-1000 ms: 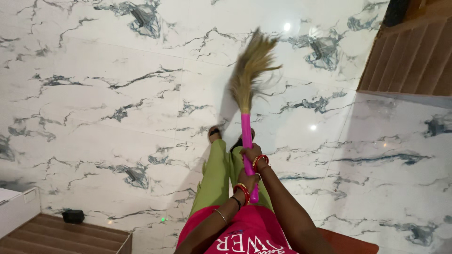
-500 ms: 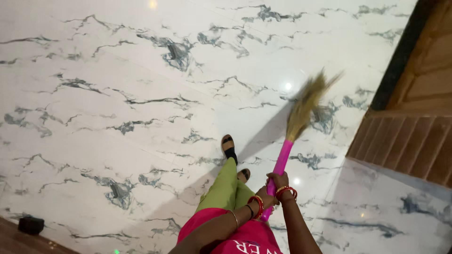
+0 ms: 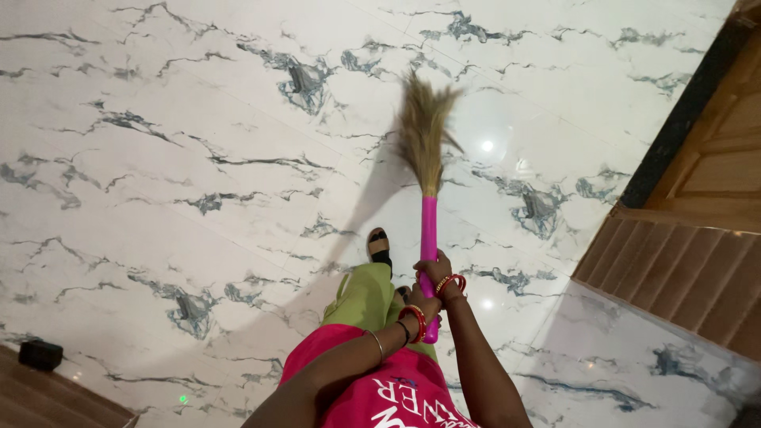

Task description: The person sweeps debris from a marble floor using a broom, moving the pile across the room and around obstacles.

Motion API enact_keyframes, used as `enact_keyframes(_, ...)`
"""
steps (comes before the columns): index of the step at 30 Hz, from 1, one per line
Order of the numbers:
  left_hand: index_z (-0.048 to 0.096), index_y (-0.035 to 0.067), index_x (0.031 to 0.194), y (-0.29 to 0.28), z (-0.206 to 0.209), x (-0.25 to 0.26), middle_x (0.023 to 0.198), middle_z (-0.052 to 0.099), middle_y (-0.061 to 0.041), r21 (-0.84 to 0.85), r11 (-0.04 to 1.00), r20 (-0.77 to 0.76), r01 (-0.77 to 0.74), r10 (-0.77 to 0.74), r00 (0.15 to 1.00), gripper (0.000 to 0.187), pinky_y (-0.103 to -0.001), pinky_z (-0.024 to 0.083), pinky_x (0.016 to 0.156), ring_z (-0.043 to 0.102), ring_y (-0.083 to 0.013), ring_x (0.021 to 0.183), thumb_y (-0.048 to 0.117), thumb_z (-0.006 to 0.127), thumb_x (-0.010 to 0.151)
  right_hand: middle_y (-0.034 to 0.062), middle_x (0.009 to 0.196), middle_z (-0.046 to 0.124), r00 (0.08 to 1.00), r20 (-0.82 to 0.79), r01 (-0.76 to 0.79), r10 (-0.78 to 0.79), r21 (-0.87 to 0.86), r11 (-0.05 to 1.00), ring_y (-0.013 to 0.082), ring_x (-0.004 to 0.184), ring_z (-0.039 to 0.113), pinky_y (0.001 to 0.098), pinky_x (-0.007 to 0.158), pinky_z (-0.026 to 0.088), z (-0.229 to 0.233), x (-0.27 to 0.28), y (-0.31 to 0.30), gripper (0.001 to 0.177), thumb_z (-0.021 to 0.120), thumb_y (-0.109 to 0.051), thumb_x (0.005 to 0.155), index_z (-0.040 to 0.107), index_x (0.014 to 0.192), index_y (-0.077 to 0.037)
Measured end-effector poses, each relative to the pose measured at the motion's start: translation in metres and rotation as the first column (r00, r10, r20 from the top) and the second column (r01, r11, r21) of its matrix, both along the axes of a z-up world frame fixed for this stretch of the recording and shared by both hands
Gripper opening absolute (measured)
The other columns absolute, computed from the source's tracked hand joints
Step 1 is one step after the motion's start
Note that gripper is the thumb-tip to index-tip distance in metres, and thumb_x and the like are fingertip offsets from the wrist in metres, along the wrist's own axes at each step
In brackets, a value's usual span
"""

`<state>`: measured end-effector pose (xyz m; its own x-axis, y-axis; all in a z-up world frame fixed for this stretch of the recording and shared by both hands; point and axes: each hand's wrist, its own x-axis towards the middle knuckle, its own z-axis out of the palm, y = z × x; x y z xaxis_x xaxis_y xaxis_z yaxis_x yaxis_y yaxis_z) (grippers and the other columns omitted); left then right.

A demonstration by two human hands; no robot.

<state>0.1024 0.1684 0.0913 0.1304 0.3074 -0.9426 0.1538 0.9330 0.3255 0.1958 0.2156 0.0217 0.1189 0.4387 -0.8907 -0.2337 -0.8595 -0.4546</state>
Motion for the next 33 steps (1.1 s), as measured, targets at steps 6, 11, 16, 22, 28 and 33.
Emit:
enact_keyframes(6,0.045,0.009,0.126,0.028,0.039,0.008,0.089,0.066,-0.012,0.018,0.983,0.073,0.184,-0.185,0.98,0.058,-0.038,0.056,0.05,0.065,-0.0229,0.06,0.001,0.073,0.076,0.009,0.073,0.065,0.969,0.114,0.212,-0.22,0.079,0.974,0.0209,0.054,0.064,0.036,0.047,0.057,0.039,0.023,0.006,0.064,0.071,0.008,0.073,0.046,0.131,-0.007)
enact_keyframes(11,0.05,0.004,0.123,0.023,0.007,0.014,0.088,0.064,-0.012,-0.025,0.979,0.186,0.203,-0.195,0.963,0.055,-0.036,0.055,0.05,0.063,-0.021,0.059,-0.002,0.075,0.075,0.0166,0.073,0.063,0.956,0.089,0.276,-0.278,0.037,0.96,0.0263,0.056,0.065,0.0402,0.048,0.058,0.011,0.043,-0.008,0.051,0.071,0.009,0.074,0.046,0.119,0.007)
enact_keyframes(16,0.058,-0.005,0.116,-0.003,-0.05,0.025,0.075,0.063,-0.012,-0.143,0.989,0.214,-0.035,0.065,0.975,0.041,-0.036,0.055,0.045,0.062,-0.0212,0.051,-0.003,0.07,0.077,0.02,0.078,0.068,0.997,0.068,0.028,-0.023,-0.074,0.997,0.0268,0.058,0.067,0.0373,0.05,0.058,-0.02,0.039,-0.001,0.041,0.072,0.006,0.076,0.054,0.112,0.009)
enact_keyframes(22,0.05,-0.001,0.126,0.018,-0.038,0.046,0.081,0.067,-0.017,-0.035,0.987,0.027,-0.154,0.155,0.988,0.05,-0.038,0.055,0.046,0.062,-0.0256,0.052,-0.004,0.066,0.078,0.0161,0.08,0.069,0.995,-0.051,-0.089,0.088,-0.017,0.996,0.0246,0.06,0.066,0.0361,0.051,0.058,-0.021,0.044,0.031,0.04,0.068,0.005,0.076,0.055,0.114,0.0)
enact_keyframes(28,0.014,0.012,0.153,0.066,-0.012,0.098,0.11,0.066,-0.012,0.165,0.983,0.127,0.085,-0.107,0.986,0.108,-0.038,0.063,0.06,0.072,-0.0228,0.07,-0.009,0.076,0.068,0.013,0.078,0.068,0.993,0.085,0.068,-0.082,0.157,0.985,0.0223,0.059,0.067,0.0336,0.052,0.058,0.002,0.118,0.052,0.04,0.071,0.007,0.075,0.056,0.111,0.002)
enact_keyframes(33,0.05,-0.003,0.135,0.084,-0.026,0.166,0.1,0.071,-0.016,0.122,0.937,0.212,0.328,-0.348,0.913,0.071,-0.036,0.061,0.059,0.071,-0.0235,0.068,-0.002,0.081,0.071,0.0124,0.073,0.063,0.934,0.079,0.332,-0.348,0.161,0.929,0.0238,0.056,0.063,0.0365,0.046,0.054,0.026,0.191,0.054,0.038,0.071,0.003,0.075,0.053,0.108,-0.001)
